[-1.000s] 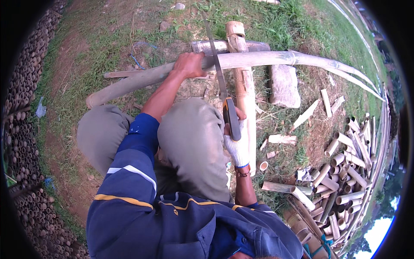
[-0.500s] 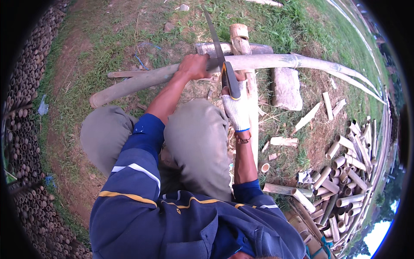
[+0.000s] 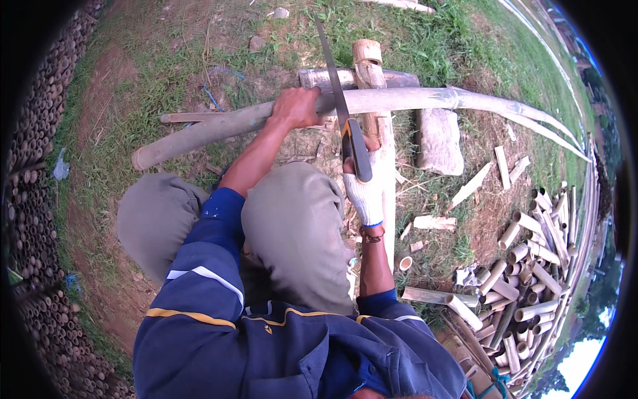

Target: The person uses a hand saw to cut bamboo poles into shorter sections. They repeatedly position a bamboo pole on a wooden support, saw through it, and then move the cut piece aside. The process is repeated multiple times with different poles.

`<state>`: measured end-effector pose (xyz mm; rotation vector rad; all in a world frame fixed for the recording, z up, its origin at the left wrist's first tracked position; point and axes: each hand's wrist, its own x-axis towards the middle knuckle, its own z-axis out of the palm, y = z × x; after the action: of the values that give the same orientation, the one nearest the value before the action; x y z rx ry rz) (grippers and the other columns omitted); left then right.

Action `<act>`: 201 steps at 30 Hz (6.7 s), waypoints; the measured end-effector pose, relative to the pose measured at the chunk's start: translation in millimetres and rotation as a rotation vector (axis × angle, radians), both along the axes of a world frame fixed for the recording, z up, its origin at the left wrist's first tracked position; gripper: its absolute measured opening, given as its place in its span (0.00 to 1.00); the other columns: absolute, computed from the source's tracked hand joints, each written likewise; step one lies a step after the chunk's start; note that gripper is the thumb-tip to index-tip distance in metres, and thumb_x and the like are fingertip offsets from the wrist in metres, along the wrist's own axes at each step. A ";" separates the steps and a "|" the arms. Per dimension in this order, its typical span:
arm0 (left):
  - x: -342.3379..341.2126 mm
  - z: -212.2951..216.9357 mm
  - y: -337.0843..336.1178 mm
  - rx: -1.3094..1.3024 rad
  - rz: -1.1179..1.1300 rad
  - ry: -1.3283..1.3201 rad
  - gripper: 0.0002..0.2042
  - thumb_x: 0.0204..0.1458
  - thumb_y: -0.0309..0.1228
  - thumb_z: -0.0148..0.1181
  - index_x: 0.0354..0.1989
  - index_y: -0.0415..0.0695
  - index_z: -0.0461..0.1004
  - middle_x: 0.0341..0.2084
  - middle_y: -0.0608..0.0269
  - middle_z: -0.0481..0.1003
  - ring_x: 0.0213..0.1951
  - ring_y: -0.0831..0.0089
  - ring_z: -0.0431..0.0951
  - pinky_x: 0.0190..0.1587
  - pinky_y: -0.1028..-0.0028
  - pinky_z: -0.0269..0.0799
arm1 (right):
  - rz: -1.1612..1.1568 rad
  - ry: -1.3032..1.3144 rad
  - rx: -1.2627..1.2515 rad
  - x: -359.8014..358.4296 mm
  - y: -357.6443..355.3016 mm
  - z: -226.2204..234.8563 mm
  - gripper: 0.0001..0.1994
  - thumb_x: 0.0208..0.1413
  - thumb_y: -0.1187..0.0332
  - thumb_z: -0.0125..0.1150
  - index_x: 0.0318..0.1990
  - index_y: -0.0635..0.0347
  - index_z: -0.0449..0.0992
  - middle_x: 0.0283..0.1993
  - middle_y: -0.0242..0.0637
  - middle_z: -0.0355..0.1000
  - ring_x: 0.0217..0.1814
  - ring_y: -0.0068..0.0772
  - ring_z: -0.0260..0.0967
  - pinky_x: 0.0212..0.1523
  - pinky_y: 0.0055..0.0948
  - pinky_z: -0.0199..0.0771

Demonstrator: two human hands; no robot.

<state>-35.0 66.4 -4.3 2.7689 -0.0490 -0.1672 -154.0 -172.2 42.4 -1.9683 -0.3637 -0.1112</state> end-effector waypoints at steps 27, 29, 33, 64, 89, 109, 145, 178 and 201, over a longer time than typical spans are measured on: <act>-10.4 8.5 3.9 0.014 0.010 -0.001 0.39 0.44 0.49 0.80 0.64 0.40 0.80 0.47 0.39 0.87 0.52 0.45 0.88 0.59 0.51 0.83 | 0.016 0.260 -0.035 -141.4 -78.6 -3.9 0.31 0.60 0.80 0.62 0.72 0.65 0.67 0.65 0.47 0.71 0.67 0.44 0.73 0.70 0.38 0.71; -7.2 8.9 -3.1 0.019 0.021 0.009 0.39 0.45 0.49 0.81 0.65 0.41 0.79 0.48 0.40 0.87 0.52 0.45 0.88 0.60 0.51 0.83 | -0.020 0.397 -0.075 -192.5 -104.9 18.5 0.34 0.58 0.79 0.65 0.73 0.62 0.67 0.55 0.41 0.74 0.54 0.35 0.73 0.58 0.33 0.74; -6.2 9.5 -6.5 0.052 0.050 0.044 0.40 0.46 0.50 0.81 0.67 0.42 0.78 0.49 0.41 0.87 0.53 0.45 0.88 0.60 0.51 0.83 | -0.062 0.293 -0.084 -151.0 -90.0 5.2 0.35 0.55 0.79 0.68 0.73 0.59 0.67 0.44 0.37 0.75 0.40 0.30 0.75 0.46 0.30 0.77; -8.9 -12.3 14.2 0.030 -0.017 0.013 0.41 0.44 0.52 0.80 0.65 0.41 0.79 0.46 0.41 0.88 0.50 0.46 0.89 0.57 0.51 0.84 | -0.029 0.355 0.151 -150.3 -80.7 -16.1 0.30 0.62 0.80 0.62 0.72 0.64 0.64 0.55 0.38 0.70 0.47 0.28 0.70 0.53 0.32 0.75; -12.8 -17.0 4.0 -0.033 -0.016 -0.043 0.35 0.40 0.51 0.83 0.53 0.37 0.82 0.40 0.44 0.88 0.44 0.45 0.89 0.52 0.50 0.86 | -0.096 0.340 -0.075 -154.9 -97.6 -14.5 0.29 0.70 0.57 0.66 0.69 0.66 0.66 0.61 0.47 0.70 0.62 0.40 0.71 0.67 0.42 0.70; -12.4 -14.9 12.6 0.002 0.011 -0.043 0.34 0.45 0.48 0.79 0.57 0.37 0.81 0.42 0.40 0.88 0.47 0.46 0.90 0.57 0.52 0.86 | -0.014 0.361 -0.043 -152.8 -83.8 -11.4 0.28 0.67 0.65 0.62 0.71 0.64 0.65 0.61 0.44 0.70 0.59 0.38 0.73 0.66 0.39 0.71; -10.5 -3.4 6.0 -0.027 0.004 -0.021 0.38 0.44 0.52 0.79 0.62 0.41 0.80 0.45 0.39 0.87 0.49 0.43 0.89 0.58 0.50 0.84 | -0.019 0.355 -0.114 -195.0 -101.8 -0.4 0.34 0.75 0.43 0.60 0.72 0.63 0.63 0.63 0.46 0.69 0.64 0.41 0.70 0.68 0.43 0.68; -12.3 -24.8 13.6 0.026 -0.039 -0.033 0.38 0.45 0.54 0.78 0.62 0.42 0.81 0.47 0.43 0.88 0.50 0.46 0.89 0.55 0.51 0.86 | 0.007 0.399 -0.079 -144.3 -82.1 -1.8 0.29 0.66 0.71 0.62 0.73 0.64 0.63 0.61 0.45 0.71 0.59 0.40 0.74 0.66 0.37 0.73; -14.4 -4.8 1.9 -0.012 -0.001 -0.044 0.38 0.44 0.54 0.79 0.61 0.42 0.80 0.46 0.43 0.88 0.48 0.45 0.89 0.56 0.51 0.85 | -0.041 0.513 -0.087 -198.0 -107.0 25.0 0.36 0.60 0.75 0.66 0.75 0.67 0.61 0.64 0.47 0.71 0.64 0.41 0.73 0.70 0.34 0.69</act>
<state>-49.4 68.3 -9.1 2.7607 -0.0630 -0.1055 -352.0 -279.2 67.4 -2.0061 0.0091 0.3843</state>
